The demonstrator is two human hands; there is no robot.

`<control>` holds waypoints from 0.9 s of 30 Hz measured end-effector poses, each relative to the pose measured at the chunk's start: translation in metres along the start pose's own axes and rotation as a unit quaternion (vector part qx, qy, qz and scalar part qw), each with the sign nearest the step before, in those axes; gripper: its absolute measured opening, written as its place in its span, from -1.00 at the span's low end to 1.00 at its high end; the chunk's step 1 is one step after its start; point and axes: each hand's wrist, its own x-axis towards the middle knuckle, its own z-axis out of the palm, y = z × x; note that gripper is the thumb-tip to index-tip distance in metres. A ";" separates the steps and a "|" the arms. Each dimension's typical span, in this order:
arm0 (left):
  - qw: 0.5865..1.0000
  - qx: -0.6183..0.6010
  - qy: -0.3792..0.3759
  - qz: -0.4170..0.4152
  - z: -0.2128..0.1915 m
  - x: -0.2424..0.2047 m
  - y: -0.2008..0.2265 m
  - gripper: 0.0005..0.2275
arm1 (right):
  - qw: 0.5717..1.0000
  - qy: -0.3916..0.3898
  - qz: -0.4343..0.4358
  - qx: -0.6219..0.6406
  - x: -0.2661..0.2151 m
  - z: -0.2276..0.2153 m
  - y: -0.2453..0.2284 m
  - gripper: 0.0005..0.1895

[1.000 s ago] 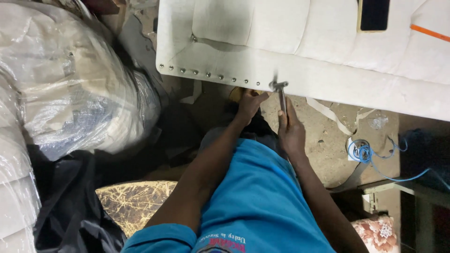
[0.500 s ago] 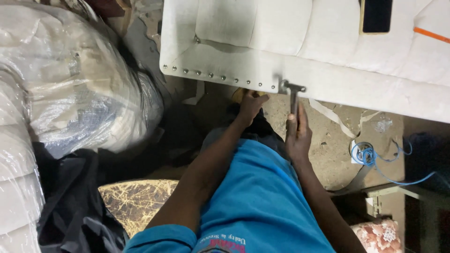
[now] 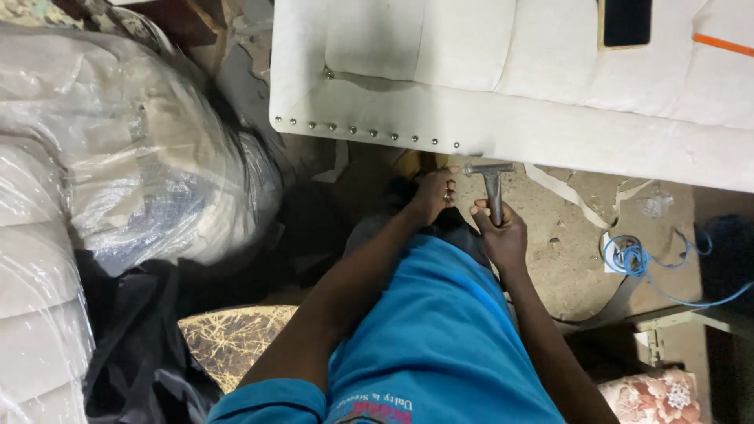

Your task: Hammering decorative upholstery nails into the edge of a tufted headboard to finish the trim.

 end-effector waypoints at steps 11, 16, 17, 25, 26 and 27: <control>0.611 0.315 0.721 0.081 0.092 0.130 -0.053 -0.80 | 0.995 0.013 0.008 -0.099 0.030 0.003 -0.006 -0.79; 0.646 0.304 0.692 0.108 0.126 0.148 -0.050 -0.60 | 0.998 0.009 -0.065 -0.005 0.017 -0.004 -0.022 -0.77; 0.653 0.302 0.684 0.119 0.125 0.146 -0.048 -0.55 | 0.996 0.004 -0.086 0.030 0.014 -0.006 -0.026 -0.72; 0.692 0.287 0.642 0.164 0.107 0.150 -0.046 -0.59 | 0.987 -0.033 -0.096 0.126 0.036 0.001 0.008 -0.82; 0.682 0.302 0.650 0.143 0.108 0.151 -0.046 -0.59 | 0.985 -0.039 -0.085 0.147 0.039 0.001 0.011 -0.83; 0.682 0.301 0.651 0.144 0.107 0.147 -0.045 -0.59 | 0.985 -0.040 -0.084 0.146 0.031 -0.002 -0.005 -0.83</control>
